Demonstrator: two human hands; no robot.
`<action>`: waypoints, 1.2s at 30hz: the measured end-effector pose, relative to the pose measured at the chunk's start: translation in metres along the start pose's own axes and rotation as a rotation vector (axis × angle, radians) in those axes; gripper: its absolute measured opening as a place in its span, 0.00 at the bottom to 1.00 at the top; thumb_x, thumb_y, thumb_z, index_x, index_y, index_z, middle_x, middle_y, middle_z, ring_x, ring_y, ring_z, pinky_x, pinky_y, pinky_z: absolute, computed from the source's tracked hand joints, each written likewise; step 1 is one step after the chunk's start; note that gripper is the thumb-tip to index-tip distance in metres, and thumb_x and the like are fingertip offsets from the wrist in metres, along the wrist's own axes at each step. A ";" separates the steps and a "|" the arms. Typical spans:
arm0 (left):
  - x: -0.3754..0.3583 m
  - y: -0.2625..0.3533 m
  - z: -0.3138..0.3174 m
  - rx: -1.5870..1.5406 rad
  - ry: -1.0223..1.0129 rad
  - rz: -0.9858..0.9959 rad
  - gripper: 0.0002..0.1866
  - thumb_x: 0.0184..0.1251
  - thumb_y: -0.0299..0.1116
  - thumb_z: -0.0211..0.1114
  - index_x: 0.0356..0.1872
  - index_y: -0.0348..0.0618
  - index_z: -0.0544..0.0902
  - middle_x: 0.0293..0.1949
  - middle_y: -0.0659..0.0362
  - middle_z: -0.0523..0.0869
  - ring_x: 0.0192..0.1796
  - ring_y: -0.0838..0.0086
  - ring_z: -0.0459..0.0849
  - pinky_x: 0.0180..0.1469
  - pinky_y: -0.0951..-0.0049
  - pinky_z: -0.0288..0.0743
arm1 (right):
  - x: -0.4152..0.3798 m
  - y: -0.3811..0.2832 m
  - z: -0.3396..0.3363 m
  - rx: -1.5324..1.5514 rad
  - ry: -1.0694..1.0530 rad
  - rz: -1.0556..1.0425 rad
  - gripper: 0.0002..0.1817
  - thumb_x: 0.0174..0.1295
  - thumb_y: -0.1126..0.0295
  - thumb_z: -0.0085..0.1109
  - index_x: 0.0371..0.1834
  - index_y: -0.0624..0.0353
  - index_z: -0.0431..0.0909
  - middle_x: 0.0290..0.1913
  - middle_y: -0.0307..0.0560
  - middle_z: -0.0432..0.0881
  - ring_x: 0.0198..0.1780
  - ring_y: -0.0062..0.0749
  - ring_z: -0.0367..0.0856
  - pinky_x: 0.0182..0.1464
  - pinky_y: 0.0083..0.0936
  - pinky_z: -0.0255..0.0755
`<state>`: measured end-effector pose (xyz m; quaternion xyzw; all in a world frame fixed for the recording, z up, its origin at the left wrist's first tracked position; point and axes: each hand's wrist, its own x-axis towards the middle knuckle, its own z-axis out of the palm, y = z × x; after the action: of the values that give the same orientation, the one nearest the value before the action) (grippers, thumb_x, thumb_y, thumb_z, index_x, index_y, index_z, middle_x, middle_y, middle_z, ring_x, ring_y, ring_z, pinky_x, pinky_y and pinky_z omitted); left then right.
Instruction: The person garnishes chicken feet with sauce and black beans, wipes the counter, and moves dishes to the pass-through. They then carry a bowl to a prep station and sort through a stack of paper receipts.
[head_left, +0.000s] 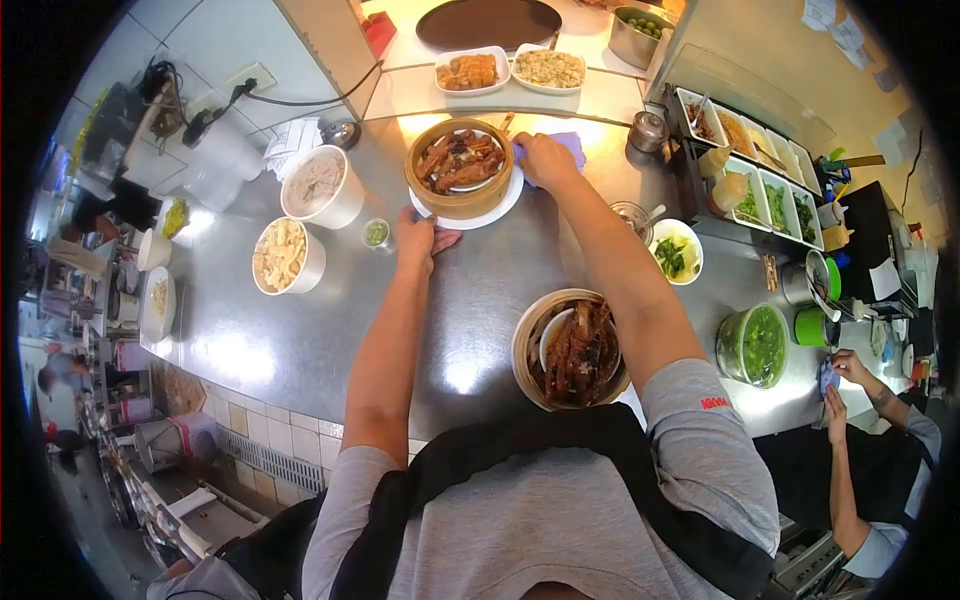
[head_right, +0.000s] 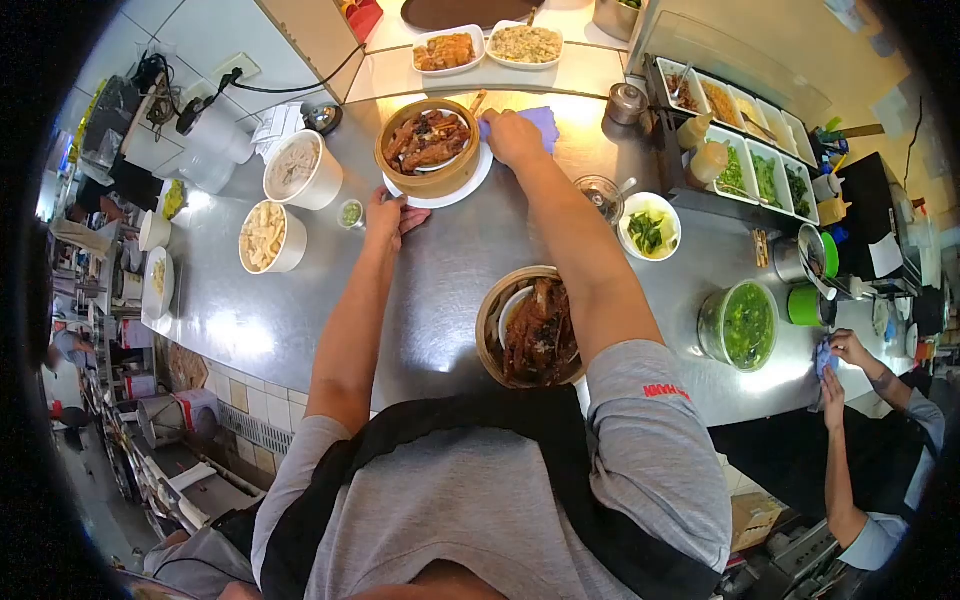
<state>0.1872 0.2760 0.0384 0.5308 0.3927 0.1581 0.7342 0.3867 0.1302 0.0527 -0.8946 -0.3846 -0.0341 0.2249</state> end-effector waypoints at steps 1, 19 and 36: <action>0.001 -0.001 0.001 -0.006 0.007 0.003 0.27 0.66 0.22 0.50 0.64 0.32 0.53 0.33 0.43 0.83 0.28 0.60 0.87 0.28 0.68 0.86 | -0.003 -0.004 -0.004 -0.034 -0.024 0.009 0.13 0.58 0.64 0.53 0.45 0.54 0.78 0.39 0.56 0.83 0.42 0.50 0.82 0.43 0.42 0.75; 0.012 -0.019 0.049 -0.190 0.046 0.009 0.23 0.63 0.20 0.49 0.58 0.34 0.55 0.46 0.40 0.77 0.32 0.58 0.86 0.29 0.65 0.87 | -0.234 -0.036 -0.290 0.582 0.019 0.125 0.16 0.50 0.72 0.56 0.44 0.66 0.76 0.36 0.43 0.79 0.38 0.23 0.75 0.45 0.21 0.70; -0.084 -0.040 0.037 0.385 -0.565 0.000 0.17 0.67 0.33 0.58 0.56 0.41 0.74 0.40 0.59 0.82 0.39 0.74 0.80 0.40 0.77 0.76 | -0.395 -0.027 -0.182 0.175 0.061 0.486 0.14 0.57 0.67 0.60 0.45 0.57 0.80 0.46 0.52 0.80 0.44 0.48 0.79 0.47 0.37 0.73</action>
<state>0.1533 0.1823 0.0414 0.6826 0.1963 -0.0721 0.7003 0.1103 -0.1971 0.1332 -0.9365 -0.1529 0.0272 0.3145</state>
